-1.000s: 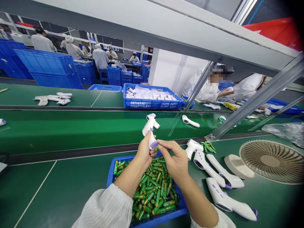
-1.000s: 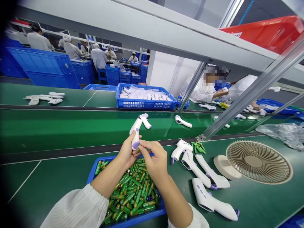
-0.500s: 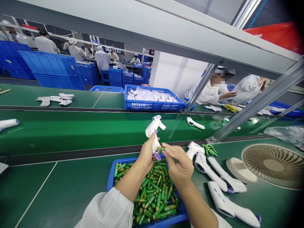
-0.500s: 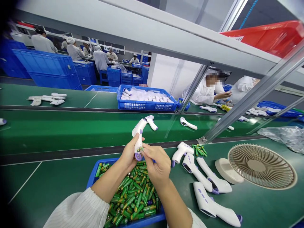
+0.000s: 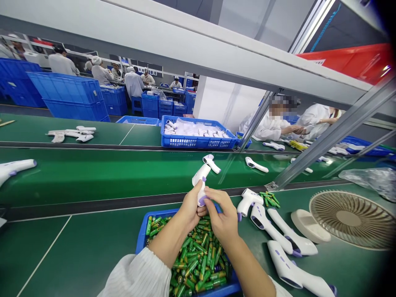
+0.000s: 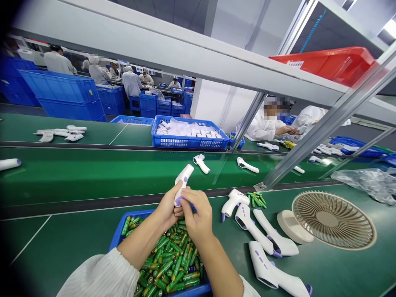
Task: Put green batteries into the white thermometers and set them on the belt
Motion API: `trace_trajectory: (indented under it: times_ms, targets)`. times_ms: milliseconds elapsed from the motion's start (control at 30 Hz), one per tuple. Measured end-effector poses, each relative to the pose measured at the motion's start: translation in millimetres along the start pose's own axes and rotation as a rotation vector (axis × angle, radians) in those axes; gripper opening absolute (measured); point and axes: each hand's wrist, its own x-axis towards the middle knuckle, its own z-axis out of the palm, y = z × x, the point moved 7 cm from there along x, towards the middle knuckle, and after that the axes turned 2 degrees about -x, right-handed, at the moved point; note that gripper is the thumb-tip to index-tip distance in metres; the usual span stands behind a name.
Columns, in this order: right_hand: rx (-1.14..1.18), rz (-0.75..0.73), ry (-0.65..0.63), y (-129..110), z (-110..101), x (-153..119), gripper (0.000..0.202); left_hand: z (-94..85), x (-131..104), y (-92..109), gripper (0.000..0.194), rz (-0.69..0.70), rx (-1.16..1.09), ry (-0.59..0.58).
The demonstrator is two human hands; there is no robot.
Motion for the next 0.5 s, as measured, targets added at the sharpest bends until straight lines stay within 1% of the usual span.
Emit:
trace_trajectory:
  times_ms: [67, 167, 233, 300, 333, 400, 467, 500]
  targets:
    - [0.084, 0.134, 0.009, 14, 0, -1, 0.017, 1.2, 1, -3, 0.045, 0.023, 0.028, 0.005]
    - [0.234, 0.285, -0.029, 27, 5, -4, 0.010, 0.1, -1, -5, 0.044, 0.093, 0.011, 0.082]
    - [0.284, 0.322, -0.058, 29, 8, -5, 0.007, -1.1, -4, -7, 0.045, 0.112, -0.014, 0.130]
    - [0.276, 0.321, -0.063, 28, 10, -7, 0.006, -4.9, -6, -6, 0.047, 0.120, 0.016, 0.177]
    - [0.255, 0.313, -0.059, 28, 11, -7, 0.006, -8.0, -6, -2, 0.046, 0.135, 0.060, 0.199]
    - [0.188, 0.307, -0.040, 27, 11, -7, 0.012, -15.9, -2, 12, 0.043, 0.183, 0.197, 0.233]
    - [0.094, 0.336, -0.055, 29, 14, -8, 0.020, -26.7, 11, 34, 0.038, 0.242, 0.379, 0.290]
    - [0.036, 0.357, -0.094, 29, 17, -9, 0.022, -33.5, 19, 48, 0.034, 0.277, 0.474, 0.339]
